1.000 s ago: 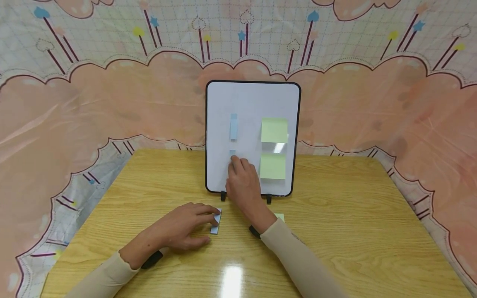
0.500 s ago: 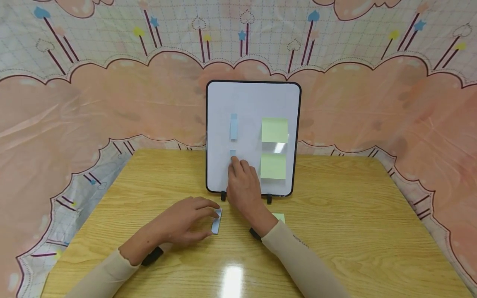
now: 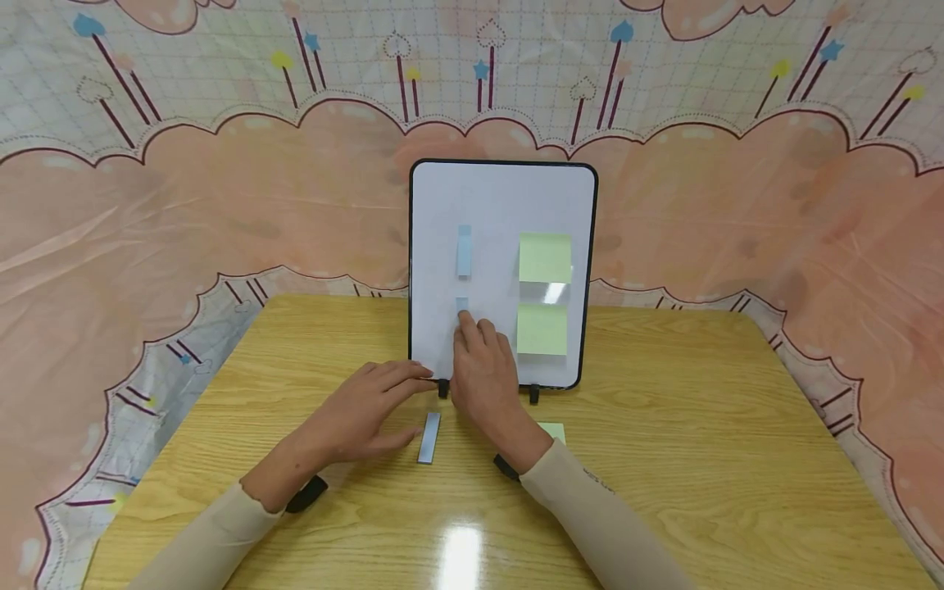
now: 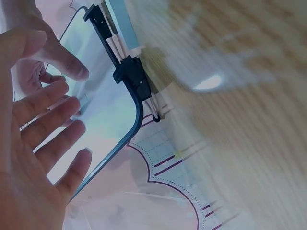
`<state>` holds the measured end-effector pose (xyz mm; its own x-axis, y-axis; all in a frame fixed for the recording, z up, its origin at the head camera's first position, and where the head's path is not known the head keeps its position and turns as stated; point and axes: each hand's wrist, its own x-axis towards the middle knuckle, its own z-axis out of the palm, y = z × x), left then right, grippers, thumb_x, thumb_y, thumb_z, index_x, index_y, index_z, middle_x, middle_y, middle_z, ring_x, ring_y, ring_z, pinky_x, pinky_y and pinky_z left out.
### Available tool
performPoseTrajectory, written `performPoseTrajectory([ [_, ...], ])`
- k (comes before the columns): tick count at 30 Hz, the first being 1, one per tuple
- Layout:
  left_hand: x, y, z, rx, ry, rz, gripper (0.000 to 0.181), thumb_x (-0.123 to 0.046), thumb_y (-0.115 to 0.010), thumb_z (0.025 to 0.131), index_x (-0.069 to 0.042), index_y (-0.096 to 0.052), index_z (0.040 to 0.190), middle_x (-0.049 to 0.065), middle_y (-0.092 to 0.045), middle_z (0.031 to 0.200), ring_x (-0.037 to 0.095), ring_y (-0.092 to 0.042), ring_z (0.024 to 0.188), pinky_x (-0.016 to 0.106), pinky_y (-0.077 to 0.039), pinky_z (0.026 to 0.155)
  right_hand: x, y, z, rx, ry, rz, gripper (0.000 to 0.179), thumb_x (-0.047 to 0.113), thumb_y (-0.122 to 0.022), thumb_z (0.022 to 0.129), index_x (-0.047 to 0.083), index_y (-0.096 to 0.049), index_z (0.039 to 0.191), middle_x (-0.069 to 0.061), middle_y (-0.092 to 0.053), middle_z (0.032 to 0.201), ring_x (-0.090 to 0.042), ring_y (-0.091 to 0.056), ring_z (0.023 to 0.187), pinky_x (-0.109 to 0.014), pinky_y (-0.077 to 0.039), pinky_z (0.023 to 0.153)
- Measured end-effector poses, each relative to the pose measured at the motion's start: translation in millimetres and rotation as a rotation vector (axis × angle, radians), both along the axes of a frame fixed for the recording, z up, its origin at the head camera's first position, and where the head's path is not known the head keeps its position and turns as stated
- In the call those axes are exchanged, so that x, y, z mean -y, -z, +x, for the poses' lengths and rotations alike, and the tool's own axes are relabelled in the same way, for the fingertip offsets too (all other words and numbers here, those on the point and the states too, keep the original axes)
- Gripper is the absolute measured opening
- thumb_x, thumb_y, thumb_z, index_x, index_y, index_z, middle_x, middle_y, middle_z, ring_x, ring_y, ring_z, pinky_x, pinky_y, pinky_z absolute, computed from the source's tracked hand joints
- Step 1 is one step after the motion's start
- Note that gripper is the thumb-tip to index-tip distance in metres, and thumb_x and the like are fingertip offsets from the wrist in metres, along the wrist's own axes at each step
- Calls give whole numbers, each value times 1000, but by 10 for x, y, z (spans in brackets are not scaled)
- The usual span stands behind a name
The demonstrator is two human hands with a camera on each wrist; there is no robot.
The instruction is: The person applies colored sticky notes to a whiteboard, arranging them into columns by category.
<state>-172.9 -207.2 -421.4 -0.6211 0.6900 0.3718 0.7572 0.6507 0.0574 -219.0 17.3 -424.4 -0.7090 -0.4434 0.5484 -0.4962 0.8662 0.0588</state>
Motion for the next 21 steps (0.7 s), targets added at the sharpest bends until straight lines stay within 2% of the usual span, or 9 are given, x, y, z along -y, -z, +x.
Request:
performPoseTrajectory([
  [6,-35,-16,-85,-48,-56,6,53,-45,-74,97,-16,-66,140,1,-58,151,24,-47,148,51,-44,112,-5,5,9,11,7,12,55,15,-84,84,-4,-69,134,-14,-53,154,-34,-54,127,-48,-55,95],
  [10,-63,-28,-145,-75,-88,6,58,-47,-74,96,-16,-64,144,2,-56,155,24,-41,153,53,-41,115,-15,24,18,-11,10,16,52,13,-81,86,-3,-69,135,-13,-54,154,-34,-55,125,-48,-56,92],
  [14,-96,-48,-197,-86,-99,4,62,-49,-73,96,-16,-61,148,3,-52,160,24,-35,156,54,-40,115,-52,41,28,-29,-8,8,51,10,-78,87,-2,-69,136,-12,-53,155,-34,-56,123,-48,-56,89],
  [21,-168,-84,-294,-138,-102,14,72,-54,-67,98,-14,-53,157,3,-47,164,24,-31,159,54,-37,118,-102,70,29,-29,-44,-3,57,11,-82,84,0,-67,138,-12,-51,158,-34,-55,123,-48,-54,92],
])
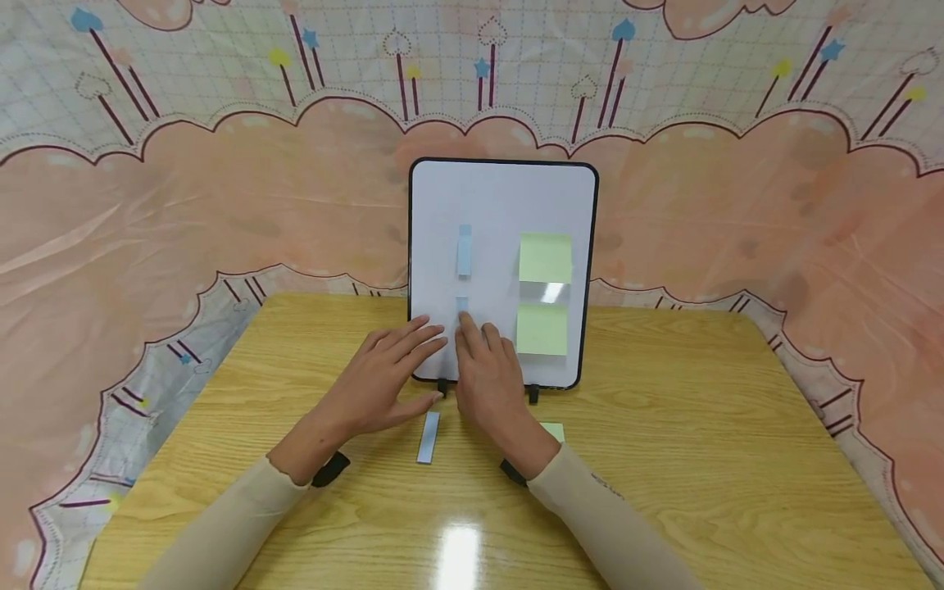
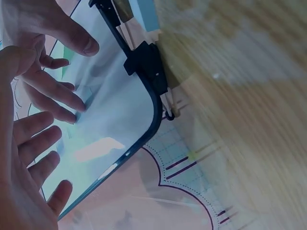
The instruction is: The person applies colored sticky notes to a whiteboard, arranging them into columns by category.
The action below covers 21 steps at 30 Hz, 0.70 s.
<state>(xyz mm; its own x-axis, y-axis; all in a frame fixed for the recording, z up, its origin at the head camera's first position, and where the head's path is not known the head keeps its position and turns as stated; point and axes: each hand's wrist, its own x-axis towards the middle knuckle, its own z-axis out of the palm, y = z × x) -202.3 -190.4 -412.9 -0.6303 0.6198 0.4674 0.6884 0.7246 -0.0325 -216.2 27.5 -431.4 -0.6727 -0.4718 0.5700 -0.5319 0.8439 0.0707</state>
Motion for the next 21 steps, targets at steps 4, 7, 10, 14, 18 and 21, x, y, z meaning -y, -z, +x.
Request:
performPoseTrajectory([
  [4,-68,-17,-72,-16,-1,14,76,-50,-69,97,-14,-48,161,3,-45,166,24,-29,160,53,-36,118,-12,6,-3,1,3,13,60,12,-83,83,1,-66,140,-12,-50,158,-33,-55,124,-48,-54,92],
  [7,-124,-30,-129,-32,-9,18,77,-39,-72,95,-13,-45,162,3,-44,167,24,-28,160,53,-37,117,-14,-3,-1,6,20,37,61,13,-82,84,0,-65,141,-12,-51,158,-33,-54,125,-48,-54,93],
  [10,-176,-39,-177,-40,-16,25,78,-28,-74,92,-12,-44,163,4,-43,167,24,-28,160,53,-37,117,-16,-19,10,21,42,61,61,16,-81,85,0,-65,141,-12,-51,157,-33,-53,126,-48,-53,94],
  [14,-232,-34,-238,-27,-28,13,78,-27,-72,95,-12,-41,164,4,-41,168,24,-26,161,52,-34,119,-18,-30,15,42,55,74,61,18,-82,85,1,-65,141,-11,-51,157,-32,-52,127,-48,-53,97],
  [18,-270,-20,-289,-26,-59,-26,78,-28,-69,97,-13,-36,166,3,-37,171,24,-23,162,50,-31,121,-16,-25,11,35,45,67,60,17,-82,85,0,-66,140,-11,-51,156,-32,-52,127,-48,-52,97],
  [21,-294,-11,-321,-41,-75,-40,77,-28,-68,98,-13,-36,167,2,-37,171,24,-24,162,51,-32,121,-16,-16,10,13,36,64,60,16,-83,84,0,-66,139,-12,-52,155,-32,-52,127,-48,-52,96],
])
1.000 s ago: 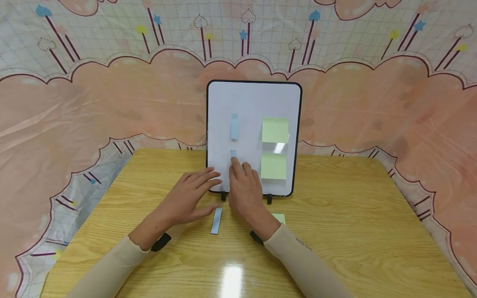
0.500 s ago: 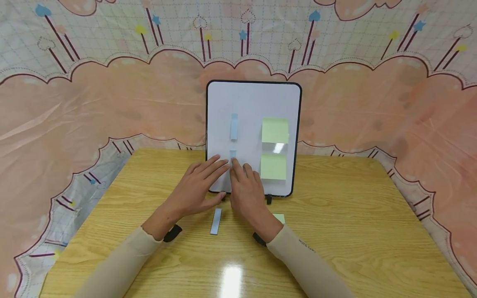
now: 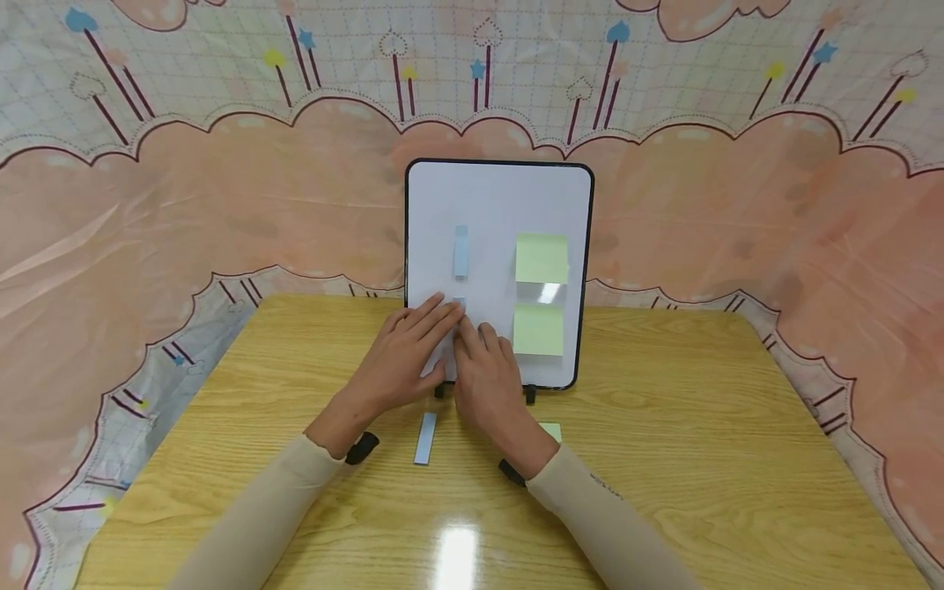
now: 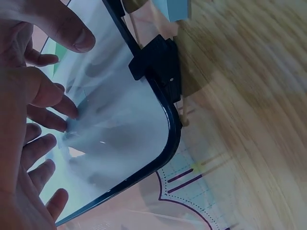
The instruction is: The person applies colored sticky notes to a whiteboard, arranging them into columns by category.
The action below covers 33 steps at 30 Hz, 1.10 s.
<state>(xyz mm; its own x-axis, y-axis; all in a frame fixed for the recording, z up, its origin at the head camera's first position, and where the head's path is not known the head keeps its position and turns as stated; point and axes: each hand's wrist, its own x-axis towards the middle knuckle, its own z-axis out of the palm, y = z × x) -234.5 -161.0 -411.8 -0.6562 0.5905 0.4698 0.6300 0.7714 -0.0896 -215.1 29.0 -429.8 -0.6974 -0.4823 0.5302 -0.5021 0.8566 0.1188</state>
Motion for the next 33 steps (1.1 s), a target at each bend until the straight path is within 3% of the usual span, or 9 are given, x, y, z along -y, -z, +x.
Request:
performPoseTrajectory([
  [15,-86,1,-81,-49,6,29,69,-20,-66,99,-12,-42,164,3,-45,166,25,-31,159,51,-37,117,28,25,1,-5,8,2,65,17,-81,87,3,-60,147,-10,-51,155,-31,-51,128,-48,-51,98],
  [33,-81,-2,-90,-13,-27,-4,73,-25,-67,100,-14,-37,166,1,-37,171,24,-25,161,51,-36,117,-8,3,-17,8,20,29,61,17,-81,86,1,-64,143,-10,-50,157,-30,-51,128,-47,-52,98],
])
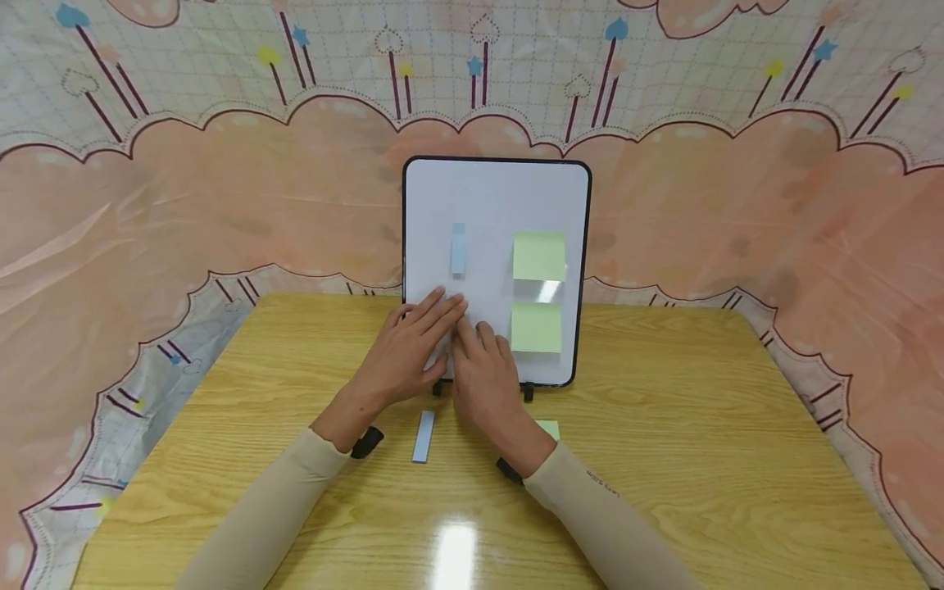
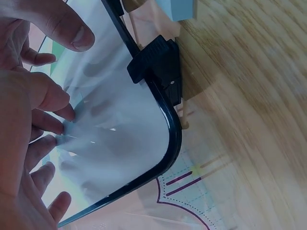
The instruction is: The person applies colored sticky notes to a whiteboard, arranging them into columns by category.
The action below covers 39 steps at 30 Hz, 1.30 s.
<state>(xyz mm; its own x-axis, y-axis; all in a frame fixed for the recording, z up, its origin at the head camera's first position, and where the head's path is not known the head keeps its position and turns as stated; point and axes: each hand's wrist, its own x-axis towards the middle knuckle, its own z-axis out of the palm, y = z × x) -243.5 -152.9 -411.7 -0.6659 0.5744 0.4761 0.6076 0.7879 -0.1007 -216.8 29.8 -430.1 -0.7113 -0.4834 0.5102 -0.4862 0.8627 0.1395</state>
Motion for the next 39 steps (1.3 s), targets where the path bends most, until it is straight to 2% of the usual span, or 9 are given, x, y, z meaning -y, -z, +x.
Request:
performPoseTrajectory([
  [14,77,31,32,-8,-23,-41,75,-27,-68,100,-14,-36,167,0,-33,172,23,-24,162,49,-37,116,6,-8,31,24,10,4,64,18,-81,87,1,-62,145,-10,-48,158,-31,-50,128,-47,-51,98],
  [25,90,63,57,-8,-13,-31,76,-26,-69,99,-13,-36,166,1,-34,172,24,-25,161,50,-37,115,-1,13,42,15,8,9,62,19,-80,88,2,-63,145,-10,-48,159,-32,-51,128,-47,-51,96],
  [39,93,96,92,18,-16,-29,77,-25,-70,99,-15,-35,167,0,-33,172,23,-24,162,51,-37,116,-30,30,83,30,-6,3,68,22,-87,82,3,-65,143,-10,-49,159,-31,-52,128,-47,-51,98],
])
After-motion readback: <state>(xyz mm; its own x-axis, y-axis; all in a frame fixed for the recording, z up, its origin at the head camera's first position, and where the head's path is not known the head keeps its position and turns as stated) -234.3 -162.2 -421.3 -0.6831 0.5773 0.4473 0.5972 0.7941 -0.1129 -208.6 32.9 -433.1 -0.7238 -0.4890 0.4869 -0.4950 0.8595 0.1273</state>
